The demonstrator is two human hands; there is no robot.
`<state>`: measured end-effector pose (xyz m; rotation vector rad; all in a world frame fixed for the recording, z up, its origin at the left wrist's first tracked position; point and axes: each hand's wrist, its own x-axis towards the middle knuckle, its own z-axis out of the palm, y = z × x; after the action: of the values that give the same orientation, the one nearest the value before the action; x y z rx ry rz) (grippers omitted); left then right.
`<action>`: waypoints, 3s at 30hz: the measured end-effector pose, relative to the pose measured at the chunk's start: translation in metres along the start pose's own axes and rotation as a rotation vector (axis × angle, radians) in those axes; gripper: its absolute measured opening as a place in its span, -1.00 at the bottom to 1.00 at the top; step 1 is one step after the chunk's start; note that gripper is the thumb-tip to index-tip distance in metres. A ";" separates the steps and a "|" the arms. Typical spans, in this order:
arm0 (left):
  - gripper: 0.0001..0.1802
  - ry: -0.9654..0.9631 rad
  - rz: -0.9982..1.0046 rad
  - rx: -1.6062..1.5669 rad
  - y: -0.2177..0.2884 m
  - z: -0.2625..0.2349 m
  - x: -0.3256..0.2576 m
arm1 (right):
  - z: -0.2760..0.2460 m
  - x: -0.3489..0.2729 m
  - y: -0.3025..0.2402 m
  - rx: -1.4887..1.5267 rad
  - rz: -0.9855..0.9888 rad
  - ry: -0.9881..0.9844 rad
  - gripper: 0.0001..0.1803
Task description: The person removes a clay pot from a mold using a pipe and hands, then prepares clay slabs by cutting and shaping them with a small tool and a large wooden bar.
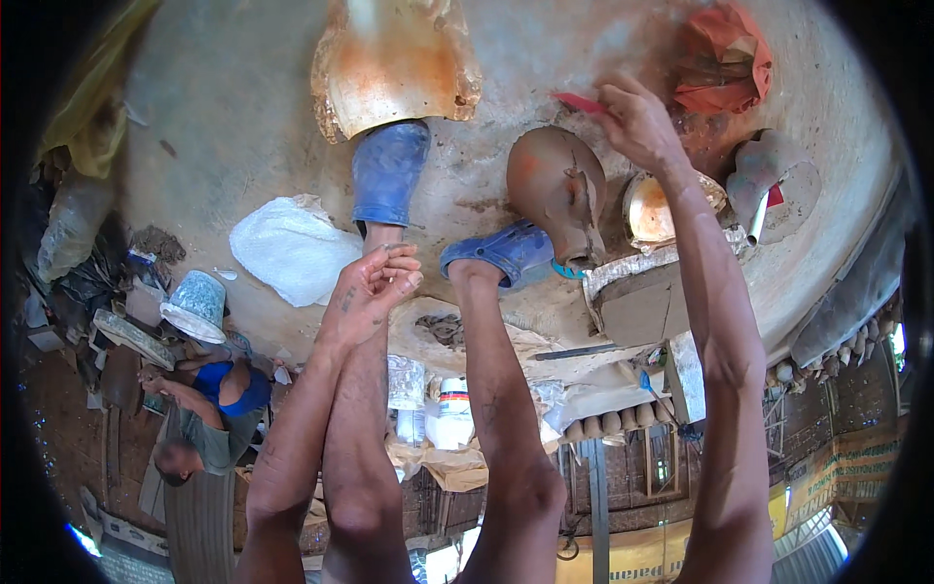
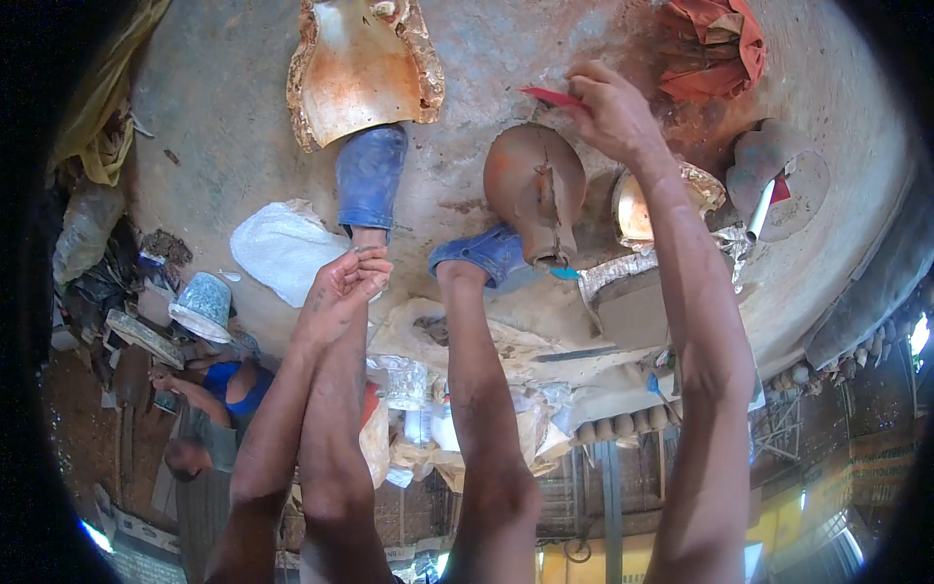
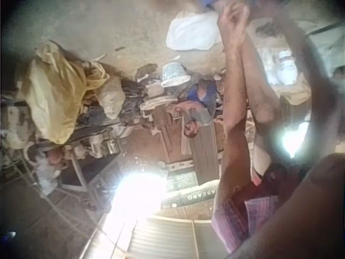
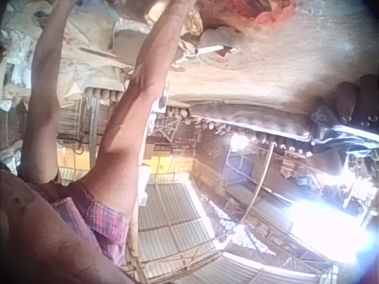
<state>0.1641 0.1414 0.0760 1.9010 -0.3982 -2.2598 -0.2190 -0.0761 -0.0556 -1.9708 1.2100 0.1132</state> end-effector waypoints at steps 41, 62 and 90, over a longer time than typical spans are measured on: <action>-0.16 -0.050 -0.201 -0.380 0.046 0.184 0.178 | 0.226 -0.289 -0.115 0.395 1.362 0.579 -0.64; -0.19 -0.001 -0.136 -0.448 0.053 0.190 0.125 | 0.099 -0.147 -0.114 1.044 1.019 0.628 -0.17; -0.05 -0.164 0.230 -0.225 0.394 0.292 -0.084 | -0.327 -0.170 -0.176 1.553 0.671 1.181 -0.16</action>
<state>-0.1261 -0.1799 0.3201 1.4871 -0.3465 -2.2082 -0.2761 -0.1354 0.3449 -0.0727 1.6954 -1.3702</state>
